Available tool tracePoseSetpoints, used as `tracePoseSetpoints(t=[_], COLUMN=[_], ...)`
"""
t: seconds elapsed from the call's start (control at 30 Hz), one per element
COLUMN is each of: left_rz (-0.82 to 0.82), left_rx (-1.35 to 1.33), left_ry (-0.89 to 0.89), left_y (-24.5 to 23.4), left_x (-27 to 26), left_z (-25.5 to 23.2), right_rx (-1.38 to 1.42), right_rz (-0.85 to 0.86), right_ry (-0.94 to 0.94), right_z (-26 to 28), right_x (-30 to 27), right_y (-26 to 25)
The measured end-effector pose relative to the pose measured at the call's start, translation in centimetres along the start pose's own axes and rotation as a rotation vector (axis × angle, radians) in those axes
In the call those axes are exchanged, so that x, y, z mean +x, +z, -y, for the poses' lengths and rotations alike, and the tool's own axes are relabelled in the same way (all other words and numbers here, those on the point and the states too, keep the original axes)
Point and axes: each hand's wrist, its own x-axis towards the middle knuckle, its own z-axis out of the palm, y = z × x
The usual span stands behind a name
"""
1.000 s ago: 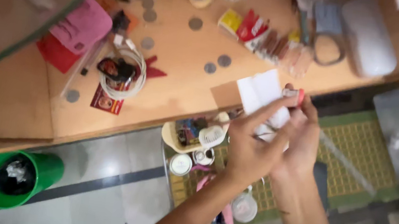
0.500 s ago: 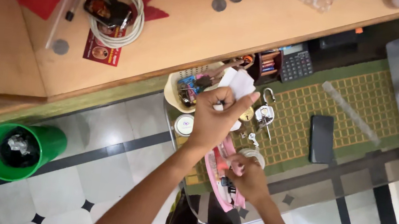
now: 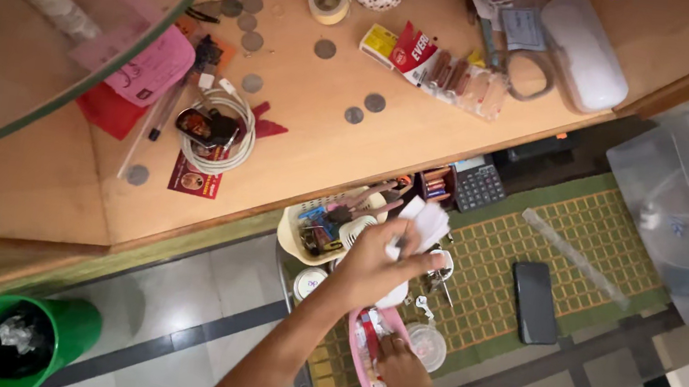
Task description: The person organizes various small items on a cluttered table, including a book, keys, coins, and toiletries. They place items into a pink bag and a plastic container, wipe the table surface with a cloth, and arrange coins and other objects into a more orderly state.
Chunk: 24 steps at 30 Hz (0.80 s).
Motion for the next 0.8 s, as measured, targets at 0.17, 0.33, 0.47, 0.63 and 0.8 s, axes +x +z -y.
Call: tracePoseSetpoints(t=[0.17,0.33,0.47,0.63,0.8], left_rz=[0.078,-0.007,-0.217,-0.268,-0.356], left_rx=[0.25,0.475,0.642,0.587,0.429], left_ry=[-0.103,-0.164,-0.331,-0.608,-0.627], left_y=[-1.6,-3.3,-2.9,0.3,3.7], left_x=[0.0,-5.3,-9.7,-13.9,-15.2], left_z=[-3.3,6.1,13.5,19.2,19.6], right_rx=[0.271,0.639,0.848,0.752,0.438], right_rz=[-0.094,-0.285,-0.435,-0.448,-0.176], right_ry=[0.019,0.1,0.426,0.42,0.316], right_z=[-1.8,-2.3,-3.1,-0.8,0.0], right_x=[-0.8,-4.7,-3.4,-2.8,-1.9], right_y=[0.8,-3.7,-10.3,-10.7,-4.3])
